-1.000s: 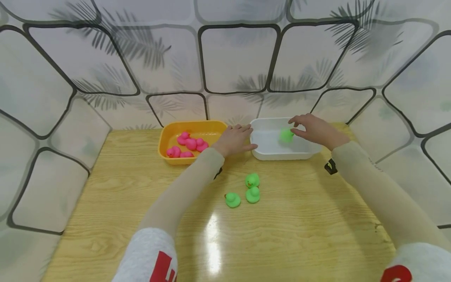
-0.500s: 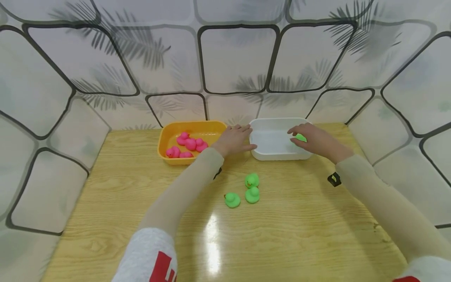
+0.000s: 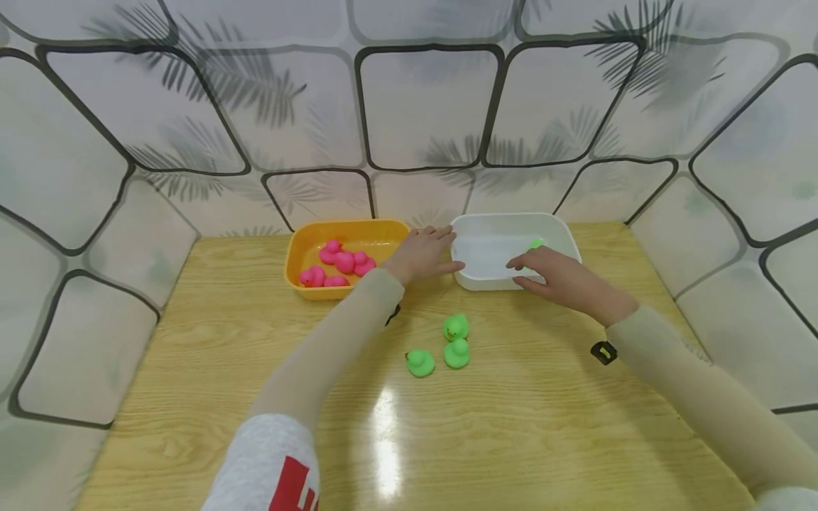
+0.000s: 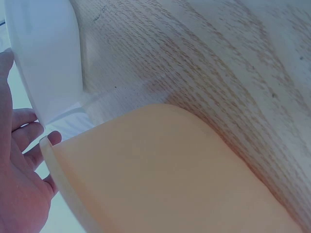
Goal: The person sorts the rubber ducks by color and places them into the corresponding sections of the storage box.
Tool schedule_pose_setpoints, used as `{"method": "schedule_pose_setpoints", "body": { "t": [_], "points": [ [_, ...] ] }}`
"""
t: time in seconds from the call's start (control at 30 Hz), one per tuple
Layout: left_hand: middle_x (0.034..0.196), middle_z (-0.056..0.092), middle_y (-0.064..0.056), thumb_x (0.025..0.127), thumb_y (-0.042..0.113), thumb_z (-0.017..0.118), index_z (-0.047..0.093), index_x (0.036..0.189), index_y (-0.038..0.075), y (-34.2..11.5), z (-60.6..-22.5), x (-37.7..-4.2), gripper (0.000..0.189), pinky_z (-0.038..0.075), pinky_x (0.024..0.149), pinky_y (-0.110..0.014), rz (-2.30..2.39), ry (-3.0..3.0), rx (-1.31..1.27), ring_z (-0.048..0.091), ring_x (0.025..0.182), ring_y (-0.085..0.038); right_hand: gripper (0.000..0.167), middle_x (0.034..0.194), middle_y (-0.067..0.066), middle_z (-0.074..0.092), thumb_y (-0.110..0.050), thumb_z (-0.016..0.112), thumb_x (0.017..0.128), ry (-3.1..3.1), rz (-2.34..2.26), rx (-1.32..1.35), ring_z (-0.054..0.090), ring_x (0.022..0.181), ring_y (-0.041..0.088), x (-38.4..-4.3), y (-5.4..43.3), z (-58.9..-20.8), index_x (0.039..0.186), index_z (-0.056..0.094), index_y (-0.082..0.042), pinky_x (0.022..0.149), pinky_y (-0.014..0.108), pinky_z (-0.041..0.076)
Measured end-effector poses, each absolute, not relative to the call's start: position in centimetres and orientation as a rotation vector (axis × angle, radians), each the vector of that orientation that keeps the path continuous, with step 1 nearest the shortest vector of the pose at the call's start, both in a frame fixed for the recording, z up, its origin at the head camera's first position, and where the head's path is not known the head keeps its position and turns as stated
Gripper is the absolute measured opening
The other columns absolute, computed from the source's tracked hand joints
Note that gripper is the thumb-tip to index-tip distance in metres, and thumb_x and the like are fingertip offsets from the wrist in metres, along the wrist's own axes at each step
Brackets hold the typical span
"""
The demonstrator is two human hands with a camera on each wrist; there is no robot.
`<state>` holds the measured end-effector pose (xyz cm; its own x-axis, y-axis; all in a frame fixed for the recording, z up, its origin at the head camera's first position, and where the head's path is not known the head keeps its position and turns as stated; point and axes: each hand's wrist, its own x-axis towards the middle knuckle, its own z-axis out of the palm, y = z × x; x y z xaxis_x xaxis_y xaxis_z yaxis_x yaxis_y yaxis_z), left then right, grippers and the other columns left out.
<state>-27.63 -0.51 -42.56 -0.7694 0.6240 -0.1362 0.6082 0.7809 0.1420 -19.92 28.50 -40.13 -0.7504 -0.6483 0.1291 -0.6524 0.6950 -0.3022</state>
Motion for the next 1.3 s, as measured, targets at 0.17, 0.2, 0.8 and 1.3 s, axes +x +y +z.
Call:
{"method": "schedule_pose_setpoints", "body": {
  "t": [0.17,0.2,0.8,1.3],
  "points": [
    [0.17,0.03,-0.006,0.105,0.063,0.046,0.036,0.162,0.012,-0.5,-42.6,-27.7,0.078,0.026,0.124,-0.055,0.136,2.8,0.977,0.034,0.152,-0.033,0.023,0.112,0.012,0.073,-0.007,0.074,0.097,-2.85,0.523,1.165,0.067,0.104,0.031,-18.9,27.7,-40.7,0.119,0.071,-0.002,0.089,0.048,0.055],
    [0.17,0.03,-0.006,0.105,0.063,0.047,0.037,0.162,0.011,-0.5,-42.6,-27.6,0.078,0.026,0.124,-0.055,0.14,2.799,0.976,0.035,0.151,-0.033,0.024,0.112,0.012,0.073,-0.006,0.075,0.096,-2.836,0.523,1.182,0.067,0.103,0.03,-18.8,27.6,-40.9,0.119,0.07,-0.002,0.089,0.048,0.055],
    [0.17,0.03,-0.007,0.105,0.063,0.046,0.036,0.163,0.012,-0.5,-42.4,-27.5,0.077,0.027,0.124,-0.053,0.138,2.802,0.972,0.035,0.151,-0.033,0.032,0.113,0.008,0.072,-0.018,0.078,0.094,-2.695,0.531,1.436,0.067,0.103,0.023,-15.5,23.7,-42.8,0.122,0.071,-0.005,0.09,0.044,0.057],
    [0.17,0.031,-0.007,0.105,0.063,0.045,0.037,0.162,0.011,-0.6,-42.6,-27.7,0.078,0.027,0.124,-0.052,0.14,2.806,1.001,0.035,0.151,-0.033,0.041,0.121,0.004,0.069,-0.03,0.075,0.097,-2.694,0.493,1.545,0.064,0.111,0.021,-14.1,21.1,-43.9,0.132,0.069,-0.011,0.097,0.04,0.055]
  ]
}}
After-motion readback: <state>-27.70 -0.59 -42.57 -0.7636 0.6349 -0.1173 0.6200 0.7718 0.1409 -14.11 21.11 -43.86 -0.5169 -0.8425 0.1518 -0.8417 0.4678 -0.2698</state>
